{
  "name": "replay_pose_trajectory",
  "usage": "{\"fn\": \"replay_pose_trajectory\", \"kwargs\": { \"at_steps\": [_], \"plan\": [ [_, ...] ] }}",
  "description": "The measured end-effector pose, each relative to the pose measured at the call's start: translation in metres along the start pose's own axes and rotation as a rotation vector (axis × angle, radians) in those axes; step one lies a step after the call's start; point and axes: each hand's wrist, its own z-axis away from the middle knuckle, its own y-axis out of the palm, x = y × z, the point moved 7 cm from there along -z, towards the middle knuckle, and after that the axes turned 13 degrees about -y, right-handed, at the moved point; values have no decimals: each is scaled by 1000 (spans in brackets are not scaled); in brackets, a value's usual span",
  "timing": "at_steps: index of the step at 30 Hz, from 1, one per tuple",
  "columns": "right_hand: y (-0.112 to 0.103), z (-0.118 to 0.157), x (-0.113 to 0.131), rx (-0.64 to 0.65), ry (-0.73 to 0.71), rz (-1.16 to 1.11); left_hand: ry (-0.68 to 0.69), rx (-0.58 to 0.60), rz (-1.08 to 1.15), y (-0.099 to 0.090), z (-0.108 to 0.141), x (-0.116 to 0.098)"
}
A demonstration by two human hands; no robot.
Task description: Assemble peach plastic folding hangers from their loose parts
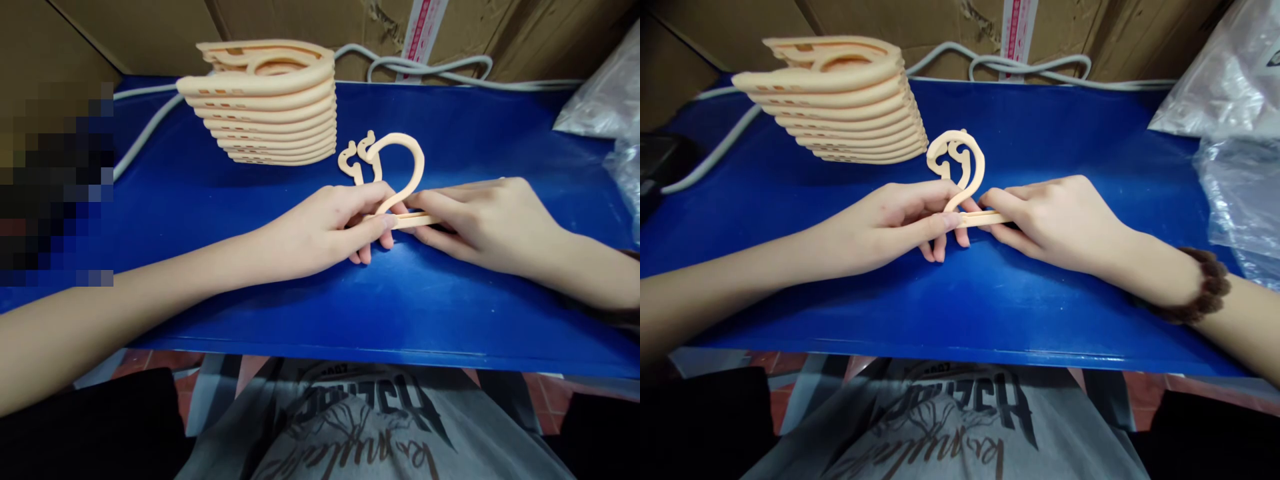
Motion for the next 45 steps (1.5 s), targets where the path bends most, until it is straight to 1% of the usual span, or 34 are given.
{"fn": "replay_pose_trajectory", "kwargs": {
  "at_steps": [10,16,23,28,34,45],
  "plan": [
    [3,2,-2,29,21,-20,27,6,-1,1,0,-1],
    [3,1,-1,30,18,-13,18,5,-1,0,1,1],
    [0,1,0,-46,-34,25,31,5,-9,1,0,-1],
    [0,1,1,-43,-34,8,28,-5,-19,0,0,0],
    [2,0,-1,-17,0,-2,14,-21,-22,0,0,-1],
    [2,3,-4,-36,11,-17,20,-42,-57,-2,2,-2]
  ]
}}
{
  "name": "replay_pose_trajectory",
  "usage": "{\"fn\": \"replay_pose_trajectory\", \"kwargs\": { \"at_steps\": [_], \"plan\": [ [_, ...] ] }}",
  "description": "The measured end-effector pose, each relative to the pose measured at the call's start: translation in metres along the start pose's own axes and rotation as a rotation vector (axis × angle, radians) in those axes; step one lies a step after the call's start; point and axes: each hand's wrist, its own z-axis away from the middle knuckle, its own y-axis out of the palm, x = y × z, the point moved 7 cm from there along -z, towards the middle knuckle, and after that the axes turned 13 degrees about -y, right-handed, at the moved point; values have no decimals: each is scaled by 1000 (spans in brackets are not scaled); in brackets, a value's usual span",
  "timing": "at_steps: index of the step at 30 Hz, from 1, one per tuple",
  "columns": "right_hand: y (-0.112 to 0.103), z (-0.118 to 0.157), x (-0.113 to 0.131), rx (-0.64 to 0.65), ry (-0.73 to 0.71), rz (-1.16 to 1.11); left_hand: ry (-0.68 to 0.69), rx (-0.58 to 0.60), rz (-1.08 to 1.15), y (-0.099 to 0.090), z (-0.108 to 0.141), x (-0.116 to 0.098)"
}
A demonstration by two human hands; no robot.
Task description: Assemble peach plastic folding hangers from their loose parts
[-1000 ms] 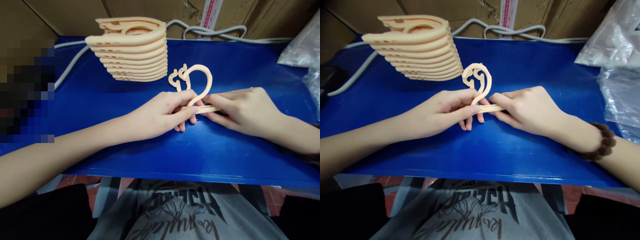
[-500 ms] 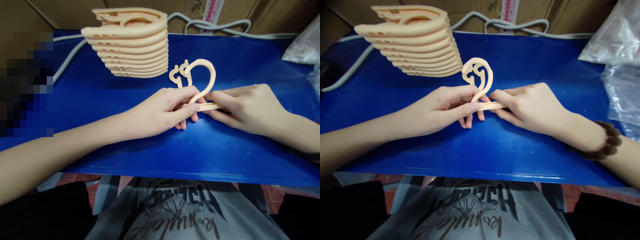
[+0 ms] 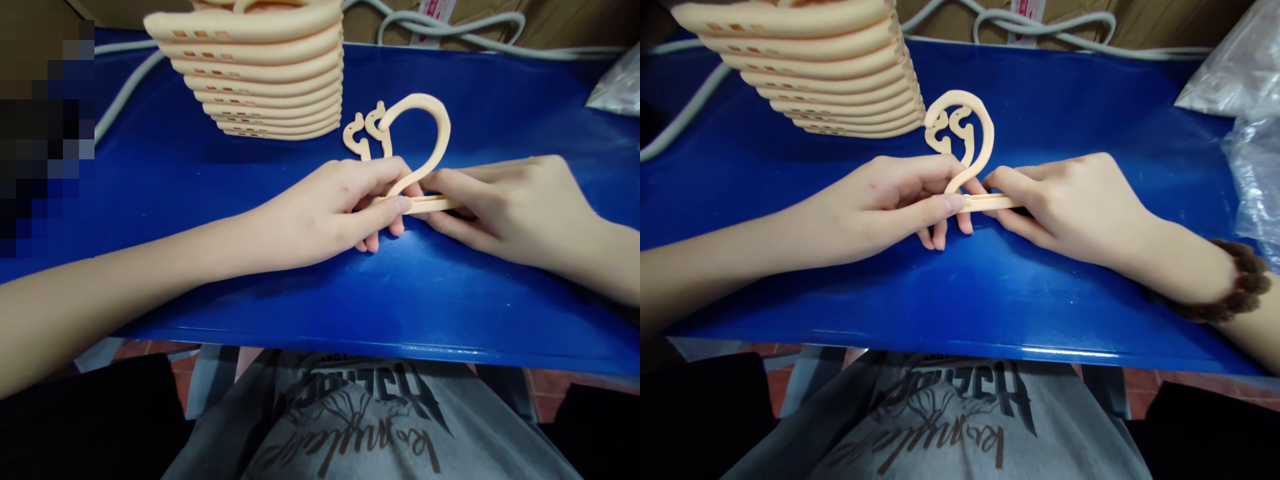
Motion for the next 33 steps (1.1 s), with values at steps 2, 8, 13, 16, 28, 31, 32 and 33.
{"fn": "replay_pose_trajectory", "kwargs": {
  "at_steps": [2,8,13,16,28,31,32,33],
  "plan": [
    [0,0,0,0,-4,6,3,1,12,0,0,0],
    [0,-2,2,9,-27,15,-21,6,46,1,-1,0],
    [-1,-3,3,13,-28,4,-9,11,49,1,-1,0],
    [0,-2,1,35,-5,-10,2,26,51,2,-1,2],
    [-4,-2,4,-27,-46,-27,3,51,65,3,-2,0],
    [-9,-2,6,-69,-70,4,-26,59,94,3,-3,1],
    [-10,-3,7,-64,-62,10,-37,55,107,2,-3,2],
    [-11,-3,7,-65,-52,12,-45,44,122,1,-3,2]
  ]
}}
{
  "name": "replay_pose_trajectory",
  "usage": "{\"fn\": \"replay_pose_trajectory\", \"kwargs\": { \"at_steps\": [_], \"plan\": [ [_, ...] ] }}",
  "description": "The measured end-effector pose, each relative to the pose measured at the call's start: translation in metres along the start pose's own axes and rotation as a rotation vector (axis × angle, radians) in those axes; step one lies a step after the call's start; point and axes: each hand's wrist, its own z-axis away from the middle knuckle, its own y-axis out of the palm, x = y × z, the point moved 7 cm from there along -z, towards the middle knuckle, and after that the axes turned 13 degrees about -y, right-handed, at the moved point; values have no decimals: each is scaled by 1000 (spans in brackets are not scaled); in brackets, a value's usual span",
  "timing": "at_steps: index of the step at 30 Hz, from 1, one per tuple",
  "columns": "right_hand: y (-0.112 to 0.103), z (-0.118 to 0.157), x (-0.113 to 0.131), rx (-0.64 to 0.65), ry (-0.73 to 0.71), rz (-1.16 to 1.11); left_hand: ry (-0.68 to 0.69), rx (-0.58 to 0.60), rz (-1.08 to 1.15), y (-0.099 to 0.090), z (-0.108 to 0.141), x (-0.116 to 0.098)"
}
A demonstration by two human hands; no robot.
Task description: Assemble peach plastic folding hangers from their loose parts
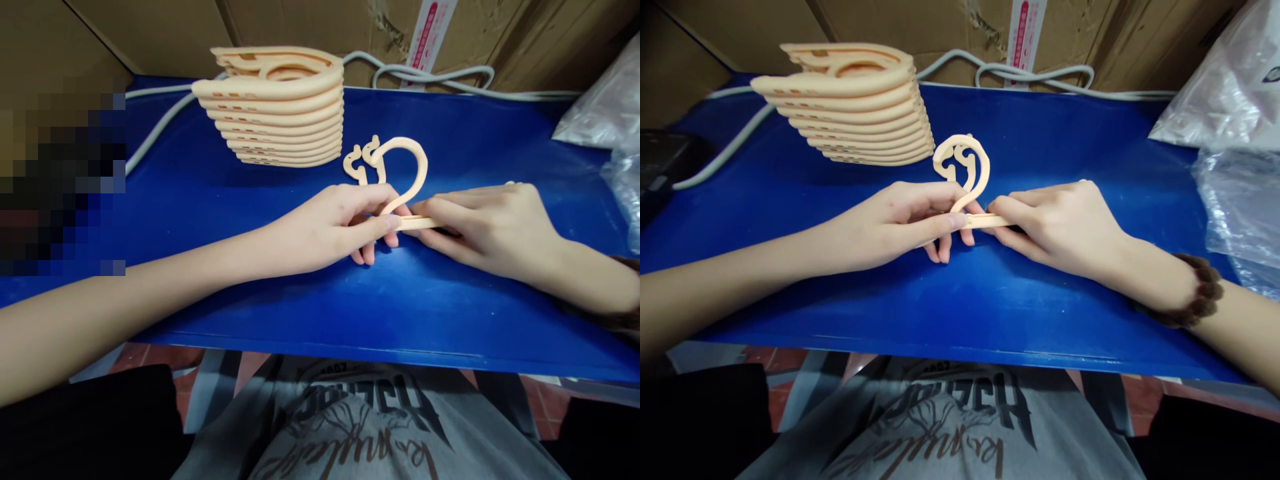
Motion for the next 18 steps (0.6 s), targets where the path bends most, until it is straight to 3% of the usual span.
{"fn": "replay_pose_trajectory", "kwargs": {
  "at_steps": [8,14,18],
  "plan": [
    [-7,-1,6,-56,-35,38,-52,-88,124,-6,1,-2],
    [-5,-1,9,-43,-73,124,-35,-67,166,-9,-1,1],
    [-3,-1,8,7,-39,152,-73,9,213,-7,-3,3]
  ]
}}
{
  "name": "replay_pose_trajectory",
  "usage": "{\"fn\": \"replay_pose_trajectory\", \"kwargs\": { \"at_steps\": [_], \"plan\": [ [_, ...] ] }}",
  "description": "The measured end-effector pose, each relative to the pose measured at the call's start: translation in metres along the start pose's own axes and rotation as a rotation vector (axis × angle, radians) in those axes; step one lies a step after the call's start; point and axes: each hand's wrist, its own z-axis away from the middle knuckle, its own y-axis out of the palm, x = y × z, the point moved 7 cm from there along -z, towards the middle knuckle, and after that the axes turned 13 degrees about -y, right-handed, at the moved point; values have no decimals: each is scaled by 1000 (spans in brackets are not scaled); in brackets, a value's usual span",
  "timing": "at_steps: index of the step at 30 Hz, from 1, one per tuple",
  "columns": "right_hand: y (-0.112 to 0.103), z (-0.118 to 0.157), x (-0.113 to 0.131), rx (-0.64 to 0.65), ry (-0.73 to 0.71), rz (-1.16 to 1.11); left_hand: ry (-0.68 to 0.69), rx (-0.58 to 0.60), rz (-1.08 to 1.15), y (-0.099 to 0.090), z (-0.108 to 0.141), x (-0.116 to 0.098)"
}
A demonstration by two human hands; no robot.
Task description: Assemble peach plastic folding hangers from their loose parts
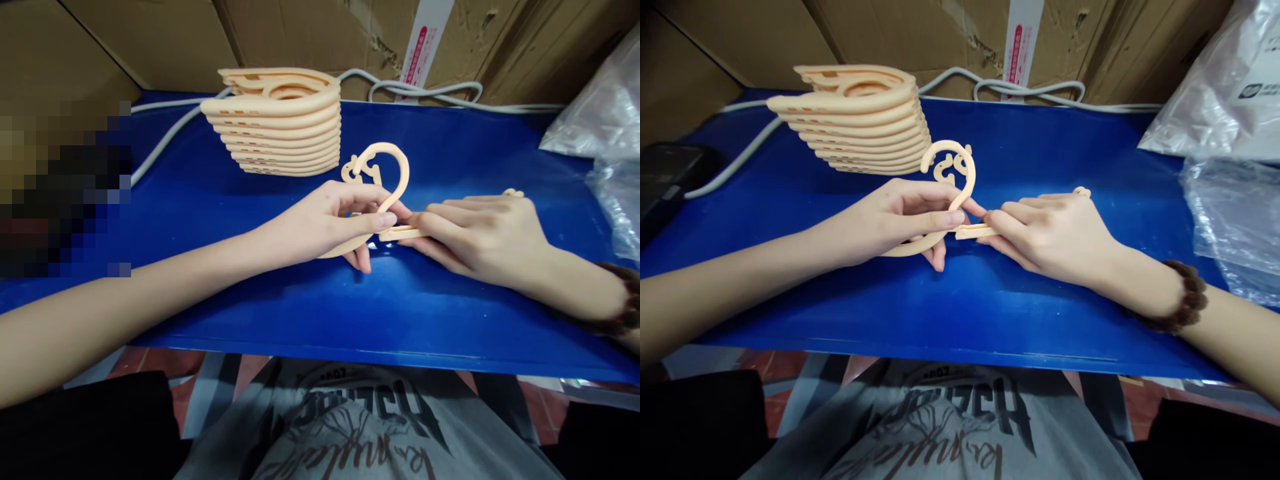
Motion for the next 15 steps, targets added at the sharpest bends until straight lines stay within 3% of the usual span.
{"fn": "replay_pose_trajectory", "kwargs": {
  "at_steps": [7,15],
  "plan": [
    [-7,0,5,-57,-34,94,-98,39,66,3,-1,3],
    [-8,1,0,-32,65,42,-123,91,112,4,0,3]
  ]
}}
